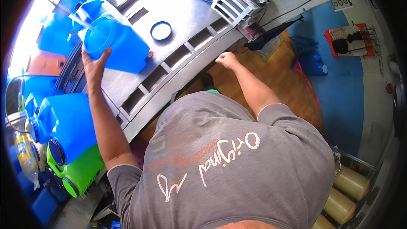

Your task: The person places lids on several large plastic jugs, wraps each lid with a strip of tape, and then uses a handheld heat gun to seal the tape around the lid rims. The person handles blue and green jugs one at a time, secures the lids, and moves the sealed jugs aside.

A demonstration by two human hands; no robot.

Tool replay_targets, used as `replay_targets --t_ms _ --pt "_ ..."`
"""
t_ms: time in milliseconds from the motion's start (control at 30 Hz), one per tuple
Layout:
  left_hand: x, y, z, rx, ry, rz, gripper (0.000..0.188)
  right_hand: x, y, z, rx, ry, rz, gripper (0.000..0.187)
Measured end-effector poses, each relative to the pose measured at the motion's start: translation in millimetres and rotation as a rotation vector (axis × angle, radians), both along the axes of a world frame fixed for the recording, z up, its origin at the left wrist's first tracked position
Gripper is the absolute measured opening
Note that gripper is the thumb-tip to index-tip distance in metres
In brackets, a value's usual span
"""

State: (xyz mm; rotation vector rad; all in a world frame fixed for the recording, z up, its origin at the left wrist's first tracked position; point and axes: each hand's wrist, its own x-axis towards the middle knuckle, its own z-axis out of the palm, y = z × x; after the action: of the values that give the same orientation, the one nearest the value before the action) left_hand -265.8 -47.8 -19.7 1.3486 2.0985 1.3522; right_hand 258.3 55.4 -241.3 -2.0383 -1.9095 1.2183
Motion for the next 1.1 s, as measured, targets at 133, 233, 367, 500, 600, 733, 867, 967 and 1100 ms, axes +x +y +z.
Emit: replay_targets --t_ms 133,233,367,500,600,733,867,967,1100 --pt "-4 1 0 -0.115 0.026 0.026 0.111 65 62 6 0.213 -0.129 -0.106 0.024" --pt "-1 3 -2 -0.079 -0.011 0.005 0.103 102 101 20 0.432 -0.221 0.121 0.025" --pt "11 0 2 -0.087 -0.094 0.071 0.097 129 150 36 0.526 -0.502 0.537 0.028" --pt "29 -2 9 -0.082 -0.145 0.163 0.094 147 183 50 0.201 -0.825 0.705 0.031" --pt "46 -1 11 -0.015 -0.082 0.23 0.101 158 204 64 -0.066 -0.856 0.66 0.035" --pt "65 8 11 -0.119 0.161 0.429 0.108 171 217 78 0.232 -0.536 0.359 0.031" --pt "71 19 6 -0.049 0.03 0.429 0.106 174 214 68 0.642 -0.091 0.196 0.034" --pt "68 22 1 -0.022 0.047 0.415 0.103 168 217 57 0.601 -0.21 0.154 0.035" --pt "68 14 4 -0.09 0.144 0.542 0.124 164 227 73 0.578 -0.433 0.379 0.035"
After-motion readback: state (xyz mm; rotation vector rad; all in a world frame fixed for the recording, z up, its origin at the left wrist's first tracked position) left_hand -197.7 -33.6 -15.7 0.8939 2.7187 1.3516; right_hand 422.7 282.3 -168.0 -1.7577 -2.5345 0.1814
